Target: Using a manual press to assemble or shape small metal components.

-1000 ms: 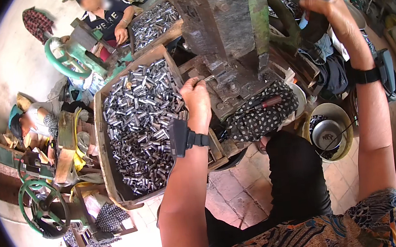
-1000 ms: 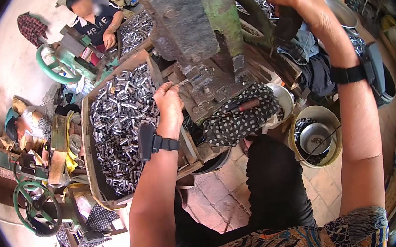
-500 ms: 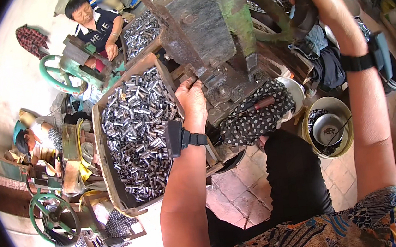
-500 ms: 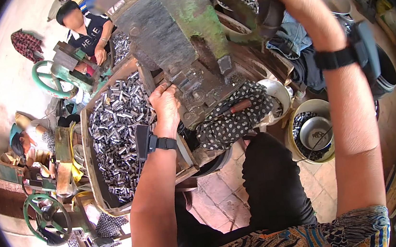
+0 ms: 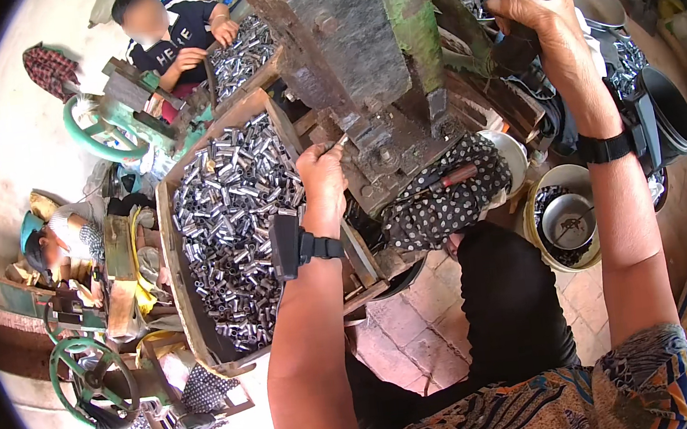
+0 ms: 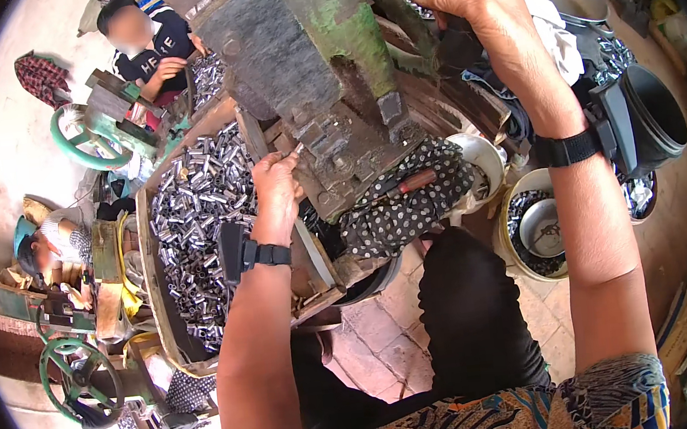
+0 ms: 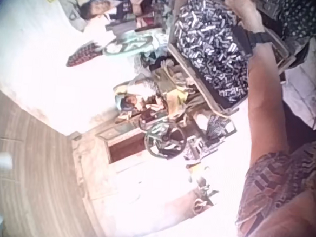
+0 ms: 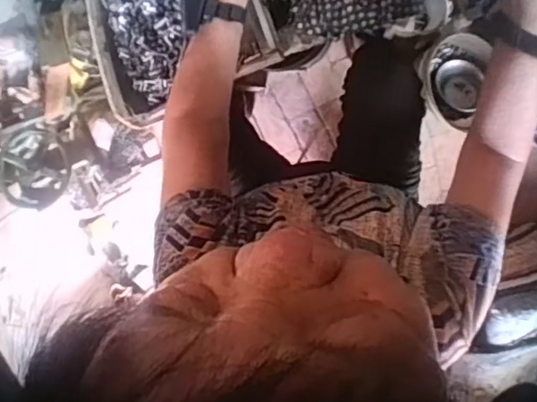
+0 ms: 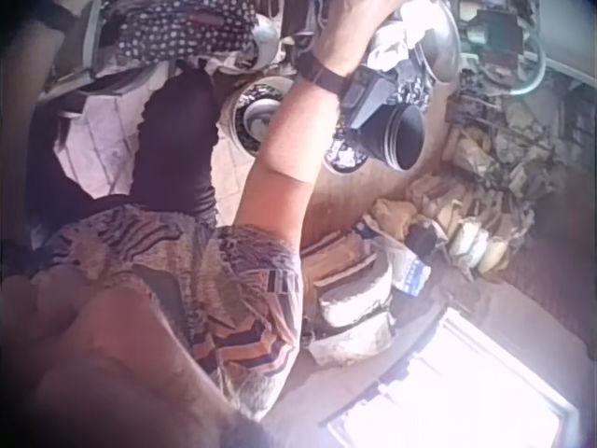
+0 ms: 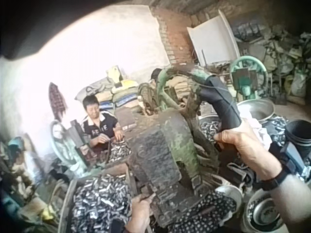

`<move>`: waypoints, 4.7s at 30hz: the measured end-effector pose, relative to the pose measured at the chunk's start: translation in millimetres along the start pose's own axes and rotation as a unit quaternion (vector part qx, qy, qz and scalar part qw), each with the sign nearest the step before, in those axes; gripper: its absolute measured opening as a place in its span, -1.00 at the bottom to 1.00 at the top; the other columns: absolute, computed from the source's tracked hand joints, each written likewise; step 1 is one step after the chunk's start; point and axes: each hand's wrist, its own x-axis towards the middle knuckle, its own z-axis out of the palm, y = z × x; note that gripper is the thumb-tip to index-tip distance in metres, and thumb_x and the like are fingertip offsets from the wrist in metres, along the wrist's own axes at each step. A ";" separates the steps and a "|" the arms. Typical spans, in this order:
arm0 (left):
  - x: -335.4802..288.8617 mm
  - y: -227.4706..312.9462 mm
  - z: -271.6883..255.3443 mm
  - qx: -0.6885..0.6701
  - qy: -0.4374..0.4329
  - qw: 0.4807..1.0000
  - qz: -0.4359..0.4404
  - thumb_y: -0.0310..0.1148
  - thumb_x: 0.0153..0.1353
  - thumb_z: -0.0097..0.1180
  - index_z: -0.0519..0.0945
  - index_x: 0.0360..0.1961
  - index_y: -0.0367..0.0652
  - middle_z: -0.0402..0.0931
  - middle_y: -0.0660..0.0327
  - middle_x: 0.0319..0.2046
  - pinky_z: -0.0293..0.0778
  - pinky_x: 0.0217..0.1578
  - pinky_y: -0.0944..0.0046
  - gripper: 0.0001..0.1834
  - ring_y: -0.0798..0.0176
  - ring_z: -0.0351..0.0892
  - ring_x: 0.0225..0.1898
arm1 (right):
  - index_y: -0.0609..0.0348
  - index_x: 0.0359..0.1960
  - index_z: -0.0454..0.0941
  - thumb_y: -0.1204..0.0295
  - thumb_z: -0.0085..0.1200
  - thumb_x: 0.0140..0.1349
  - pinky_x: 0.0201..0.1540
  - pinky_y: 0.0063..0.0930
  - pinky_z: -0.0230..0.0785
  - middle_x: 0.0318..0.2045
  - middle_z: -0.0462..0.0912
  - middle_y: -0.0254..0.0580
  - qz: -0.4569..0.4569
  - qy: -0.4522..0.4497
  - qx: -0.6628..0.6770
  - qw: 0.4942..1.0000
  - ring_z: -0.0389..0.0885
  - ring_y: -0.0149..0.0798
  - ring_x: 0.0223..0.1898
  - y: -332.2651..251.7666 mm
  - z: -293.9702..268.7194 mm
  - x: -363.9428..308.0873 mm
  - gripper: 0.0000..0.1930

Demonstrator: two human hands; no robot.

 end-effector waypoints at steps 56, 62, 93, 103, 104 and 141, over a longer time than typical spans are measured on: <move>-34.0 -4.7 -33.6 0.043 0.017 0.998 0.046 -0.55 0.05 0.13 0.46 -0.12 -0.50 0.55 0.09 -0.41 0.26 -0.79 0.47 -0.66 0.37 0.48 -0.70 | 0.20 -0.37 0.52 0.34 0.19 0.01 -0.24 -0.57 0.26 -0.48 0.55 -0.32 0.019 0.067 -0.003 0.998 0.45 -0.46 -0.41 20.2 16.8 -23.7 -0.78; -90.6 -10.1 -100.0 0.151 0.012 0.987 0.055 -0.47 0.07 0.14 0.60 -0.27 -0.37 0.56 0.22 -0.51 0.32 -0.64 0.46 -0.79 0.45 0.49 -0.57 | 0.27 -0.11 0.47 0.50 0.16 0.07 -0.08 -0.55 0.31 -0.21 0.59 -0.28 0.028 0.140 0.099 0.985 0.50 -0.43 -0.21 55.9 37.3 -64.2 -0.68; -128.3 -36.7 -156.0 0.578 -0.200 0.777 0.151 -0.46 0.00 0.06 0.55 -0.35 -0.35 0.54 -0.11 -0.29 0.41 -0.16 -0.01 -0.81 -0.13 0.53 -0.18 | 0.15 -0.52 0.60 0.58 0.07 -0.20 -0.26 -0.14 0.28 -0.50 0.61 -0.06 -0.242 -0.432 -0.217 0.842 0.58 -0.01 -0.33 31.6 284.3 -201.6 -0.85; -134.4 -40.1 -165.7 0.463 -0.062 0.866 0.177 -0.46 0.06 0.08 0.53 -0.28 -0.35 0.56 -0.06 -0.40 0.45 -0.30 0.07 -0.79 -0.03 0.58 -0.34 | 0.21 -0.27 0.64 0.52 0.10 -0.09 -0.14 -0.26 0.40 -0.34 0.62 0.01 -0.120 -0.415 -0.147 0.890 0.59 0.01 -0.24 7.5 271.2 -199.3 -0.73; -130.2 -45.5 -170.9 0.377 -0.064 0.910 0.163 -0.48 0.09 0.07 0.54 -0.25 -0.35 0.57 0.02 -0.43 0.46 -0.39 0.16 -0.80 0.10 0.57 -0.42 | 0.23 -0.25 0.63 0.51 0.10 -0.06 -0.14 -0.27 0.41 -0.31 0.62 0.02 -0.105 -0.396 -0.123 0.904 0.59 0.01 -0.23 7.2 268.6 -199.5 -0.73; -158.2 -21.7 -148.0 -0.044 -0.092 0.992 0.074 -0.61 0.06 0.15 0.54 -0.07 -0.28 0.60 0.26 -0.44 0.40 -0.54 0.52 -0.66 0.51 0.49 -0.53 | 0.35 -0.13 0.48 0.51 -0.16 0.32 -0.41 -0.62 0.35 -0.51 0.46 -0.38 0.108 -0.403 0.128 0.900 0.38 -0.55 -0.51 -20.5 234.2 -206.6 -0.79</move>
